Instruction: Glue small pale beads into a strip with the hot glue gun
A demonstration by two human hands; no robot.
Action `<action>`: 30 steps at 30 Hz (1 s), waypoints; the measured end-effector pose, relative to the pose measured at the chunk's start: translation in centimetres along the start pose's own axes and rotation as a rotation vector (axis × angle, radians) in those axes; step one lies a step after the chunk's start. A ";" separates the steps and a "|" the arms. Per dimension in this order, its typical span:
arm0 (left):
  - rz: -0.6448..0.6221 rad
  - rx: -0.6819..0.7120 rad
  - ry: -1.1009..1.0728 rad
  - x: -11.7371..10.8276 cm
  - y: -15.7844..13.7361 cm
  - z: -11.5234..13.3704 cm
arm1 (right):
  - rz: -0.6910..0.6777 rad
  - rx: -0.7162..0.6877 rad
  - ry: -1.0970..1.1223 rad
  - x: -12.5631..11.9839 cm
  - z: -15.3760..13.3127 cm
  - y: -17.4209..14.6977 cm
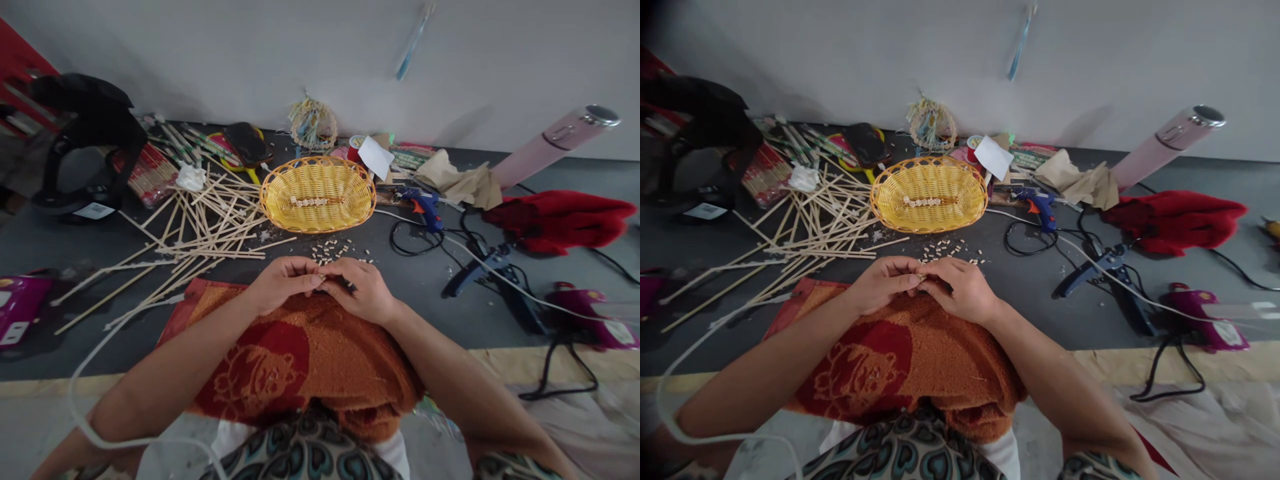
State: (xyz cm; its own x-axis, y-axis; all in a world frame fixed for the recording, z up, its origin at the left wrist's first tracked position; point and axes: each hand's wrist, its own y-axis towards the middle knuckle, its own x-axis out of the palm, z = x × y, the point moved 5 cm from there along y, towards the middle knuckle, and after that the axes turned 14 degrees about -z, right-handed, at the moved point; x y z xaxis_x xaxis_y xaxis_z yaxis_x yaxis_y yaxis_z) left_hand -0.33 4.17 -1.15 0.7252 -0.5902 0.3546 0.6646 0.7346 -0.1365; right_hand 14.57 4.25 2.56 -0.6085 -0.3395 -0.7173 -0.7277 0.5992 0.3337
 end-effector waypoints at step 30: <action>0.029 -0.032 -0.072 -0.4 -0.2 -0.4 | 0.003 -0.003 0.040 -0.3 -0.5 0.2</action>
State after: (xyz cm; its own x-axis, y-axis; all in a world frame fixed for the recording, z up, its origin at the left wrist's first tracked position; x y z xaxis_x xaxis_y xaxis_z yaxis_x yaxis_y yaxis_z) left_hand -0.71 4.15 -1.65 0.7302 -0.5420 0.4159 0.6496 0.7395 -0.1767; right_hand 14.42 4.13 3.12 -0.6231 -0.3666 -0.6909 -0.7265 0.5985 0.3377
